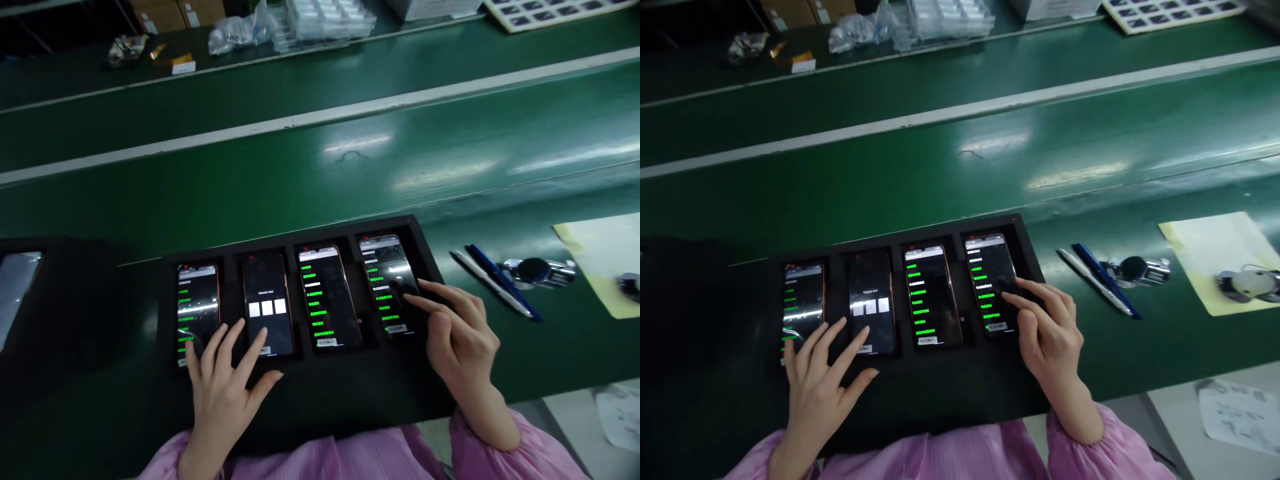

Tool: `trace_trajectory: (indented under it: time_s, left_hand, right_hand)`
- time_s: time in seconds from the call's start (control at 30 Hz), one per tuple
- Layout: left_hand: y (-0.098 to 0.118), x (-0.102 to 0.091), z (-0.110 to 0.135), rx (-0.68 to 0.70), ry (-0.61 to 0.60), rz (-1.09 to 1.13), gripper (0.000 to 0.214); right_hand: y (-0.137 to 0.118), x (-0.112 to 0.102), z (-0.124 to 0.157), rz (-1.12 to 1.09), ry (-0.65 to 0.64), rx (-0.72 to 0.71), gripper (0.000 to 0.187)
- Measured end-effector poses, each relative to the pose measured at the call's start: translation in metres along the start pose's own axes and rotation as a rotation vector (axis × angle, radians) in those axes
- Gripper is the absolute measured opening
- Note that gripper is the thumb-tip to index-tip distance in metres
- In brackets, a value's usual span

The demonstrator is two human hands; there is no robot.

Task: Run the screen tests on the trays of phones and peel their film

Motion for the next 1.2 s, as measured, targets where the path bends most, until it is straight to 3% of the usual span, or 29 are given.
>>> trace_trajectory:
  time_s: [0.33,0.57,0.67,0.8,0.93,1.07,1.2]
  left_hand:
    - [0.002,-0.007,-0.004,-0.020,-0.062,0.005,0.042]
    - [0.002,-0.008,-0.031,-0.059,-0.041,0.047,0.047]
    - [0.001,-0.005,-0.036,-0.070,-0.007,0.069,0.050]
    - [-0.006,-0.006,-0.026,-0.080,0.122,0.152,0.060]
    - [-0.015,-0.007,-0.007,-0.124,0.117,0.114,0.056]
    - [-0.023,-0.012,0.003,-0.197,0.100,0.071,0.057]
    - [-0.027,-0.009,-0.008,-0.261,-0.044,0.013,0.063]
  right_hand:
    - [0.002,0.002,0.007,-0.013,0.003,0.013,0.030]
    - [0.003,0.003,0.007,-0.012,0.029,-0.017,0.029]
    - [0.002,0.000,0.005,0.020,-0.030,-0.024,0.032]
    - [0.001,-0.001,0.002,0.078,-0.103,-0.034,0.033]
    - [-0.002,0.001,-0.003,0.177,-0.169,-0.020,0.033]
    - [-0.021,0.006,-0.009,0.195,-0.196,-0.102,0.031]
    - [-0.054,0.026,-0.020,0.080,-0.274,-0.266,0.038]
Point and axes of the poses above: each hand's wrist, its own z-axis away from the middle knuckle, its own x-axis out of the palm, y = z × x, the point moved 3 cm from there along -z, towards the middle knuckle, and after that the axes turned 1 degree about x, right-handed, at the moved point
